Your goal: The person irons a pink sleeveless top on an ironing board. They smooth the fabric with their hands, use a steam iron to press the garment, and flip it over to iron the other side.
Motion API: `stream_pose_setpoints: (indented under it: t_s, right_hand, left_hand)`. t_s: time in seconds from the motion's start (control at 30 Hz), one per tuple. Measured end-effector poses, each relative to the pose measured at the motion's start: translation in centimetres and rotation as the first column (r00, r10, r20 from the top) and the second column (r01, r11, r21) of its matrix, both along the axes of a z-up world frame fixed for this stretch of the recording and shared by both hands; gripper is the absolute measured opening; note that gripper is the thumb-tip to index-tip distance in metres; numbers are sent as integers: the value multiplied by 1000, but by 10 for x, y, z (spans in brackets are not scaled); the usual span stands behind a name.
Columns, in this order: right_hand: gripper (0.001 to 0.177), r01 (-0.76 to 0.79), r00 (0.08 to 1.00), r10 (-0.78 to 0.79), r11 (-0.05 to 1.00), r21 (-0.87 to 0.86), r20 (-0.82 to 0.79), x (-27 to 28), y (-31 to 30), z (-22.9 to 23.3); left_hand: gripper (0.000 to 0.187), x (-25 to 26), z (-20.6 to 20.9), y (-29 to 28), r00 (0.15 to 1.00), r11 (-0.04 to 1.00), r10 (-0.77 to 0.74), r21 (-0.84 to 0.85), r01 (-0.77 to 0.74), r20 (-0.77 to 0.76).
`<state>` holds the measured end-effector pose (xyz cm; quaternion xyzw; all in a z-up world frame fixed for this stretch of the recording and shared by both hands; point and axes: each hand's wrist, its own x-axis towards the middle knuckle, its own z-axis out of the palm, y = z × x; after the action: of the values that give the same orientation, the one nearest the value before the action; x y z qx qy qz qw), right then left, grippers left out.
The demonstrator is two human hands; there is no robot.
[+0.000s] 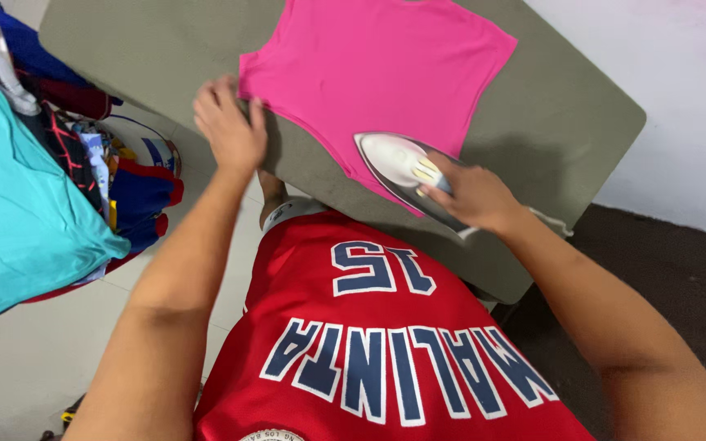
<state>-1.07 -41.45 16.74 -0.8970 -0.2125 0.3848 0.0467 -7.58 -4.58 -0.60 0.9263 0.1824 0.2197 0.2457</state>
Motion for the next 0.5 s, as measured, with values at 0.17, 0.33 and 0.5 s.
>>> stream_pose_setpoints:
  t_s: [0.17,0.33,0.5]
  right_hand:
    - [61,-18,994,2,989,144,111,0,4,-4]
    - [65,23,994,-33,995,100,102,16,54,-29]
    - [63,-13,980,-22,985,175,198,21,76,-36]
  left_hand:
    - [32,27,-1,34,953,974,37,-202,-101,-301]
    - [19,28,-10,31,944,982,47,-159,-104,-328]
    - [17,33,-17,30,936,968,62,-207,-141,-346]
